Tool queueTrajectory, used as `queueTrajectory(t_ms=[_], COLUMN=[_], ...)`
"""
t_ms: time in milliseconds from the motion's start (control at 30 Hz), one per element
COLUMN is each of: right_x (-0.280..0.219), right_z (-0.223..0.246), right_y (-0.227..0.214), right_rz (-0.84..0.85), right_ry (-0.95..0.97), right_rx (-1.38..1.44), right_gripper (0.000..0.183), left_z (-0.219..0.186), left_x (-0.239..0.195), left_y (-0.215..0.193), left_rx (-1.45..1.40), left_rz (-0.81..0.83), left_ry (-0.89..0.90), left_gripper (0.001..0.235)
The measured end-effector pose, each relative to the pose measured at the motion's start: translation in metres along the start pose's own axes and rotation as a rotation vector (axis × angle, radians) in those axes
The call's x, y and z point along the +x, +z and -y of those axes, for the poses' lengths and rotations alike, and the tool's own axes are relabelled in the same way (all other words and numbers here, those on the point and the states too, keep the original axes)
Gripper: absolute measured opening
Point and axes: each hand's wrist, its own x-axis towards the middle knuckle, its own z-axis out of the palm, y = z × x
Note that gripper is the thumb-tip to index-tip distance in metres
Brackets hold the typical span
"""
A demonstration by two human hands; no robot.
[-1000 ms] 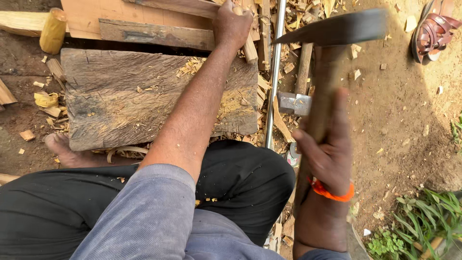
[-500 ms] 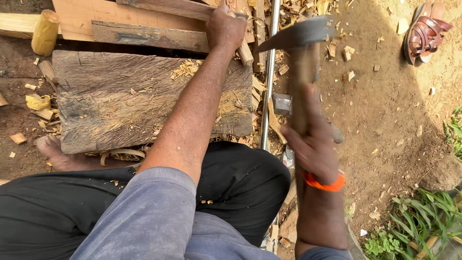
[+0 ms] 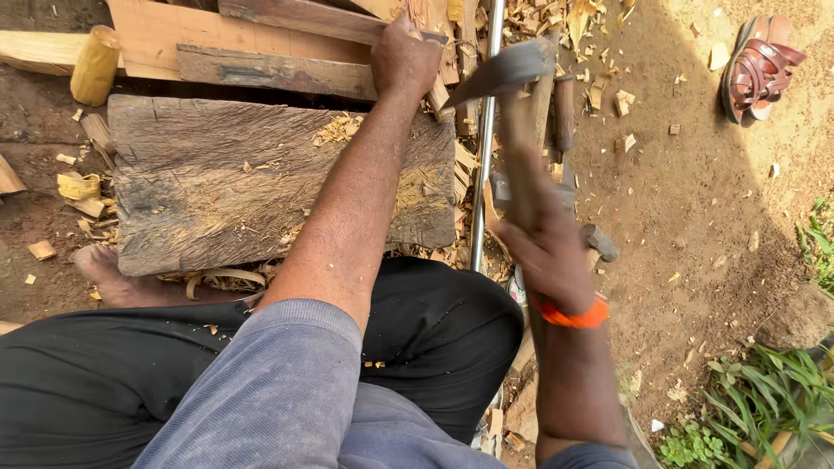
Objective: The person sits on the ground and uses a hammer and chisel to carve a small wooden dowel. They repeatedly strike the chisel to shape the wood, occasionally rotating the dowel to work on different sides.
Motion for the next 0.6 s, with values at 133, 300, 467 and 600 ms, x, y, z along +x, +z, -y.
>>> queueTrajectory(t_ms=[133, 300, 467, 600], right_x=[-0.005, -0.048, -0.014, -0.033], right_z=[-0.018, -0.017, -0.019, -0.01], right_y=[0.006, -0.023, 0.002, 0.012], right_rz=[-0.011, -0.162, 0.005, -0.06], right_ry=[0.107, 0.135, 0.108, 0.262], right_rx=[-0.023, 0.434, -0.092, 0.023], right_gripper=[0.092, 0.091, 0.096, 0.097], left_z=[-0.006, 0.01, 0.001, -0.006], left_x=[-0.004, -0.002, -0.006, -0.032], left_y=[-0.009, -0.004, -0.016, -0.049], left_rx=[-0.062, -0.119, -0.07, -0.092], left_rz=[-0.007, 0.048, -0.006, 0.014], left_ry=[0.028, 0.035, 0.053, 0.3], left_gripper=[0.017, 0.013, 0.015, 0.035])
